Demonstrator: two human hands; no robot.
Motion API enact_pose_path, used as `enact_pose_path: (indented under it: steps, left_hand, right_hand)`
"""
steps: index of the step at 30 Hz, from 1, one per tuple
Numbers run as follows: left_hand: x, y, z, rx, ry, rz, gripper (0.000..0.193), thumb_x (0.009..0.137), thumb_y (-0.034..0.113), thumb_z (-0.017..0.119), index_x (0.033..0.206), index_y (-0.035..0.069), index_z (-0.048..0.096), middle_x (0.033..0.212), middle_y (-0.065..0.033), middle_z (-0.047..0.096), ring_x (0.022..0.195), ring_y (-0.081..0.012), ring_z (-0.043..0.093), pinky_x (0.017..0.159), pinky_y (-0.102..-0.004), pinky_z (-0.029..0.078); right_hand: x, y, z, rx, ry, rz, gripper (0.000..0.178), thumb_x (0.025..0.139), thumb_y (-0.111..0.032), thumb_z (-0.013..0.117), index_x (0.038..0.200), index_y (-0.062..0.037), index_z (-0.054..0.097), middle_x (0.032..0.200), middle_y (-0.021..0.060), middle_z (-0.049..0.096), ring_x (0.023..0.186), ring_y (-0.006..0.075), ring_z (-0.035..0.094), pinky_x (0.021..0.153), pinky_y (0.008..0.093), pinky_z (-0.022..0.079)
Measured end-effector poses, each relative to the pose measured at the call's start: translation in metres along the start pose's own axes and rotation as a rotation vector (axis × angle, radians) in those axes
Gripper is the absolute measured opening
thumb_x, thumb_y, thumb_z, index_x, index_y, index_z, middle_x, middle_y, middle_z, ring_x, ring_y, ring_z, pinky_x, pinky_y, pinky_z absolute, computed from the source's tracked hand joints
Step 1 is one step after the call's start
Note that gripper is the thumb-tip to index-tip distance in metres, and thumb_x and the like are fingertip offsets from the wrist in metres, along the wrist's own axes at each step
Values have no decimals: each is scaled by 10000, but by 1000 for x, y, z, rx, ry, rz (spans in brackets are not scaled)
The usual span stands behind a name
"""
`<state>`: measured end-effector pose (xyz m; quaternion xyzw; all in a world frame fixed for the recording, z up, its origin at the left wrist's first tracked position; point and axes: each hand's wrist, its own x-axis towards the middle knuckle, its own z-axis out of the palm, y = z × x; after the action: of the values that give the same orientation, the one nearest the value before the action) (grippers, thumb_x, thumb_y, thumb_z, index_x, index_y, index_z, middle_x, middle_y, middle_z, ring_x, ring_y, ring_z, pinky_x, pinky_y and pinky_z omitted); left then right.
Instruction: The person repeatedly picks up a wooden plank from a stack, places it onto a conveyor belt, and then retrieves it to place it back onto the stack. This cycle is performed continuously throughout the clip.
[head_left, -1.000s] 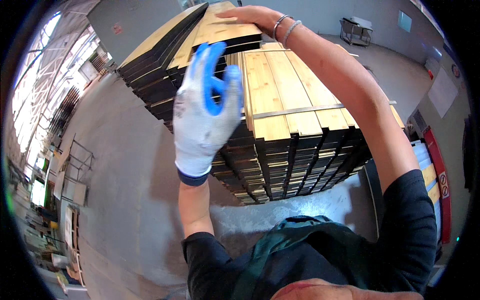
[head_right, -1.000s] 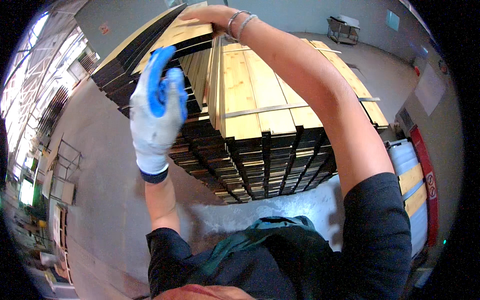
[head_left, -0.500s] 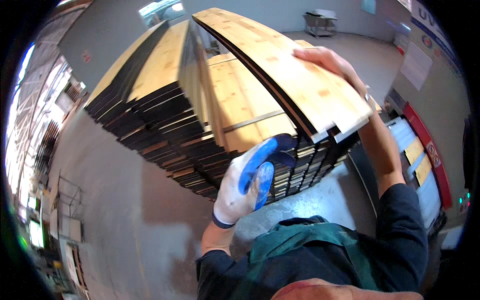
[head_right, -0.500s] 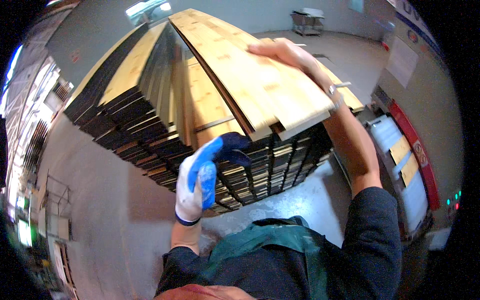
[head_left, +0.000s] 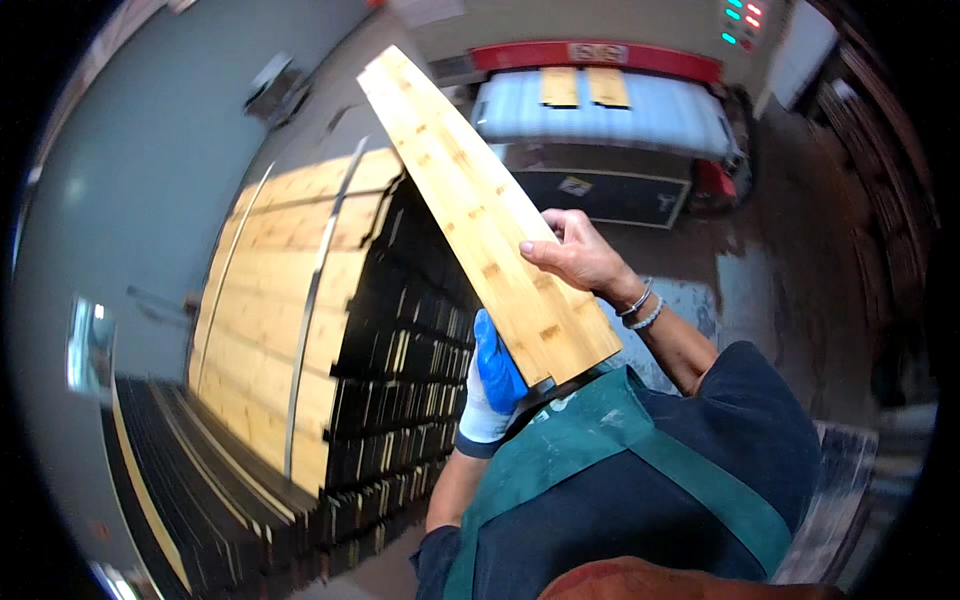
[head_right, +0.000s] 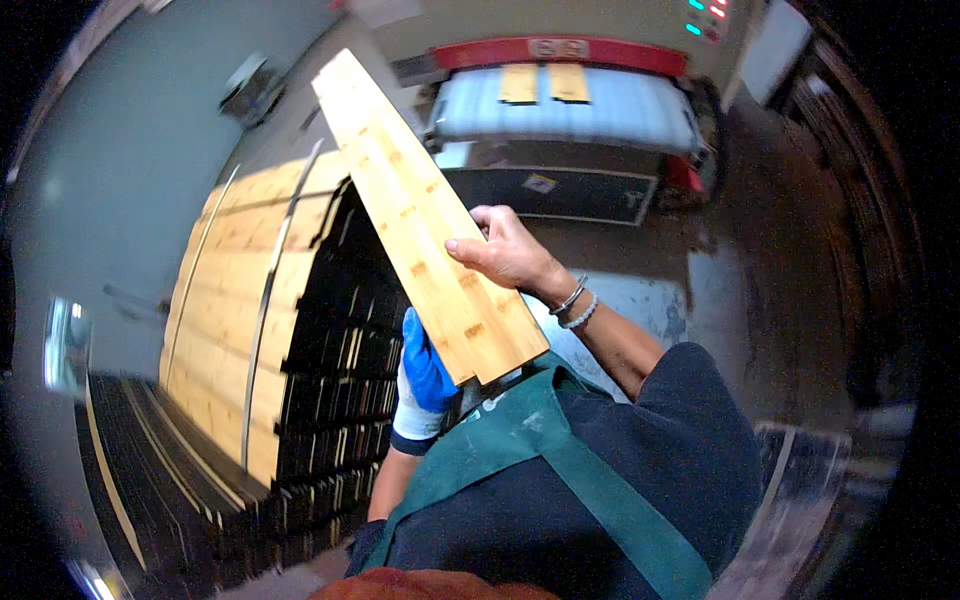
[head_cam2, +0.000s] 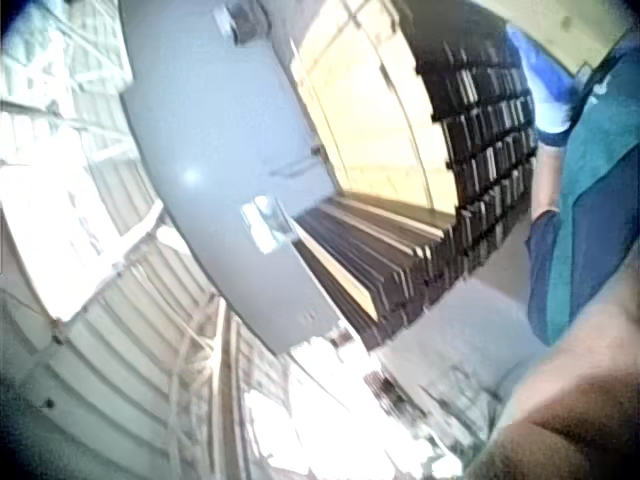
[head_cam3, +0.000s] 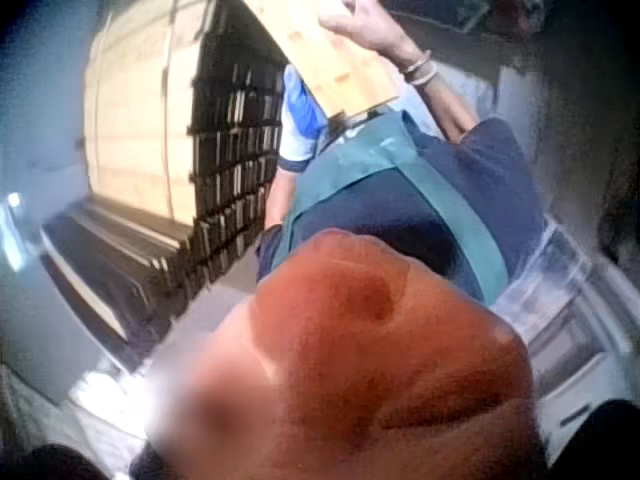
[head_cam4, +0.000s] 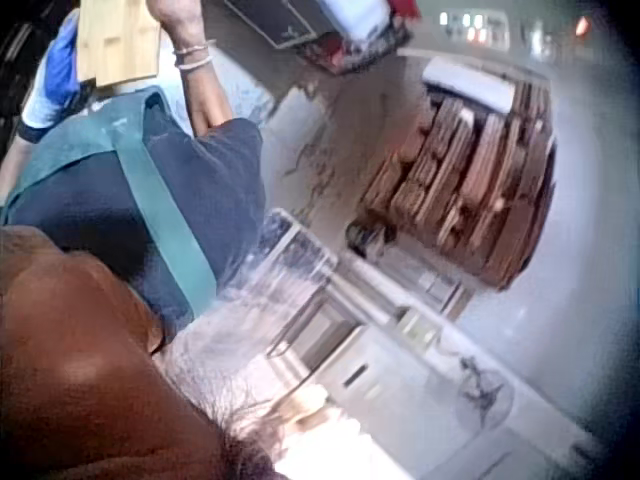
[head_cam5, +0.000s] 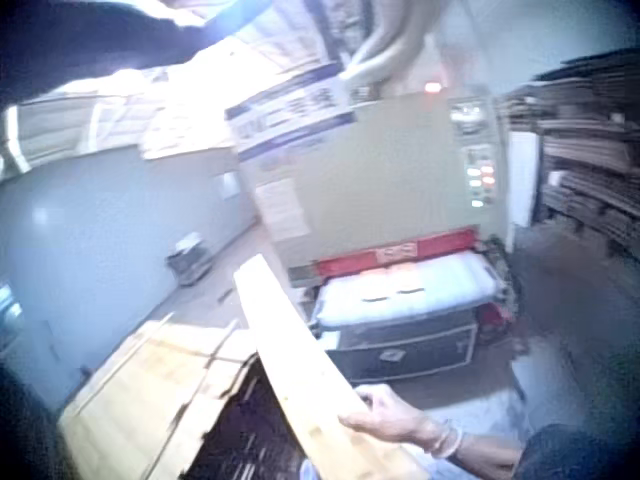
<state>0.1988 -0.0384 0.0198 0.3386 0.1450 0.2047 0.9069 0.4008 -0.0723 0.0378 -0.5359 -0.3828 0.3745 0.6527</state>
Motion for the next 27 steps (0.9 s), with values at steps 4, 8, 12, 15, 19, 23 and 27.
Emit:
enact_pose_path:
  steps: [4, 8, 12, 15, 19, 23, 27]
  left_hand:
    - [40, -40, -25, 371, -185, 63, 560, 1053, 441, 329, 1454, 51, 346, 1396, -112, 498, 1252, -242, 527, 1049, -384, 442]
    - [88, -97, -60, 734, -307, 145, 598, 884, 125, 668, 1394, 6, 379, 1289, -152, 579, 1167, -262, 591, 967, -350, 473]
    - [115, -104, -45, 1202, -460, 327, 660, 805, 178, 687, 1372, 1, 398, 1276, -195, 569, 1143, -345, 597, 950, -376, 478]
    - [133, -126, -63, 1060, -416, 66, 805, 732, 193, 724, 1432, 7, 373, 1312, -167, 548, 1226, -301, 534, 1044, -377, 414]
    - [143, -129, -64, 1018, -445, 63, 544, 964, 200, 548, 1439, -2, 378, 1344, -146, 549, 1192, -203, 537, 1013, -326, 421]
    - [175, -151, -102, 842, -207, -275, 384, 1025, 210, 511, 1351, 8, 480, 1098, -110, 645, 980, -169, 610, 848, -349, 492]
    - [194, -156, -91, 1295, -343, 275, 335, 1025, 204, 499, 1301, 16, 514, 955, -139, 647, 811, -224, 609, 700, -351, 486]
  right_hand:
    - [-26, 37, -45, -95, 318, -29, 319, 847, -159, 732, 981, 114, 639, 904, 127, 693, 799, 132, 647, 686, 281, 537]
    - [-46, 72, -94, -57, 517, 77, 310, 853, -139, 728, 990, 123, 631, 904, 141, 695, 778, 140, 664, 652, 280, 550]
    - [-56, 120, -135, 101, 610, 86, 353, 854, -149, 734, 1042, 123, 611, 920, 156, 696, 765, 146, 675, 629, 278, 557]
    - [-62, 134, -148, 219, 616, 124, 398, 855, -155, 735, 1103, 119, 586, 956, 156, 693, 781, 155, 682, 666, 286, 569]
    - [-66, 141, -157, 413, 581, 160, 414, 862, -167, 725, 1130, 116, 586, 996, 157, 689, 829, 169, 687, 724, 287, 569]
    - [-76, 161, -173, 434, 533, 247, 410, 866, -169, 715, 1148, 106, 602, 1017, 153, 693, 824, 177, 688, 747, 287, 568]
    - [-80, 146, -212, 490, 580, 270, 355, 858, -136, 703, 1114, 100, 637, 999, 147, 704, 783, 167, 686, 741, 279, 563]
